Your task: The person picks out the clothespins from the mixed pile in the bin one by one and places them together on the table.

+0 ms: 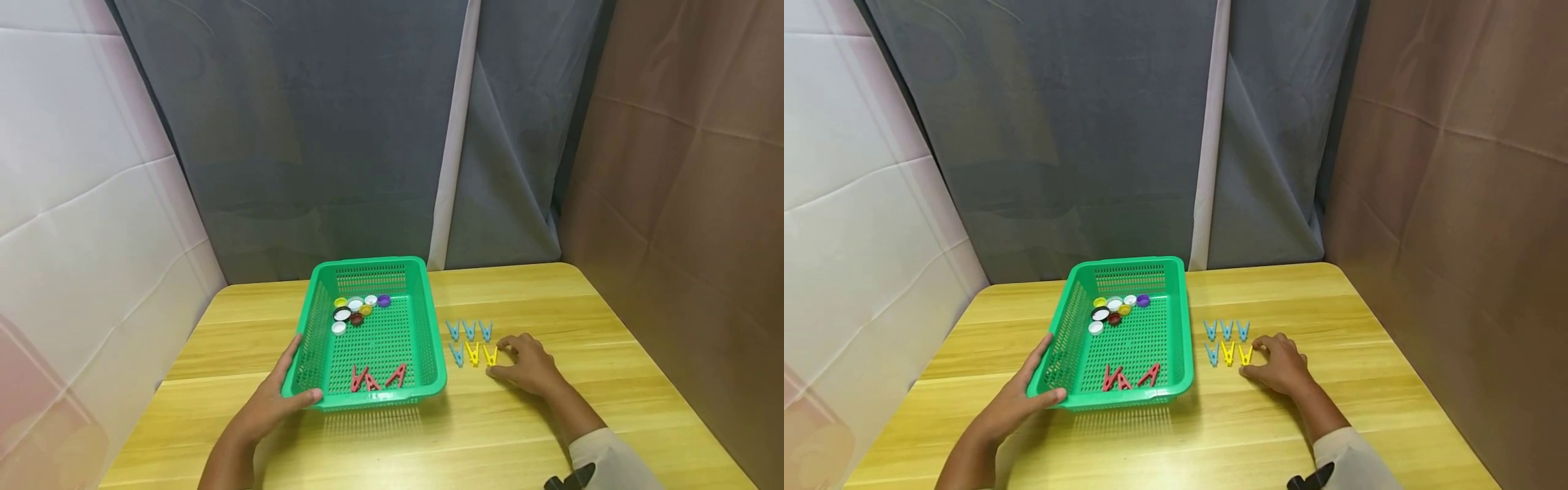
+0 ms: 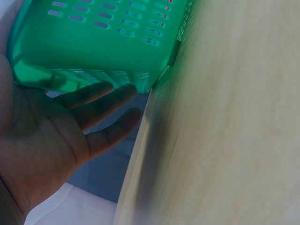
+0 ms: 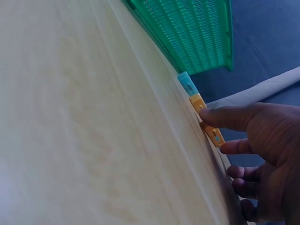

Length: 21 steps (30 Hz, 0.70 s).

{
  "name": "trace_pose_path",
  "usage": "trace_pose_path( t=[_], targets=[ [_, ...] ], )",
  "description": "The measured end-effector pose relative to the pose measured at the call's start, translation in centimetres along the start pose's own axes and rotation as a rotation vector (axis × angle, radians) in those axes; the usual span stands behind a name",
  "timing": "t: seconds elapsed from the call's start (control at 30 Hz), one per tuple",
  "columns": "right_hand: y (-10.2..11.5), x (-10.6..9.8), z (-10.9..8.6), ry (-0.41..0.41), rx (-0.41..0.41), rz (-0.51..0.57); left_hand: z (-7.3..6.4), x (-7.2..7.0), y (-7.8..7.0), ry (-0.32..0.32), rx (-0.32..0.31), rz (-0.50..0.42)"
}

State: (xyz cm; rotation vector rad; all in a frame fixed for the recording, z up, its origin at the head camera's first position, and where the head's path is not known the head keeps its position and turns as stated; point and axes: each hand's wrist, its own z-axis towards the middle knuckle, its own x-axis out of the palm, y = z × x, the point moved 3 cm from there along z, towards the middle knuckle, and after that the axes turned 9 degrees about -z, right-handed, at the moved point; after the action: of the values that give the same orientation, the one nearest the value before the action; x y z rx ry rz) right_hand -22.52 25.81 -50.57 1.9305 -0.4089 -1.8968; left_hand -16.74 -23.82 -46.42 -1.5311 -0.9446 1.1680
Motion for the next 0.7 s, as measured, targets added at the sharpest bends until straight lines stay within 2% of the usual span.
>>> trace_pose_path(
  t=[0.23, 0.7],
  targets=[
    [-0.08, 0.29, 0.22, -0.030, 0.002, -0.011, 0.02, 0.02, -0.06, 0.004, 0.004, -0.005],
    [-0.12, 0.32, 0.30, -0.035, -0.005, -0.019, -0.05, 0.05, -0.22, 0.001, -0.002, -0.002]
  ],
)
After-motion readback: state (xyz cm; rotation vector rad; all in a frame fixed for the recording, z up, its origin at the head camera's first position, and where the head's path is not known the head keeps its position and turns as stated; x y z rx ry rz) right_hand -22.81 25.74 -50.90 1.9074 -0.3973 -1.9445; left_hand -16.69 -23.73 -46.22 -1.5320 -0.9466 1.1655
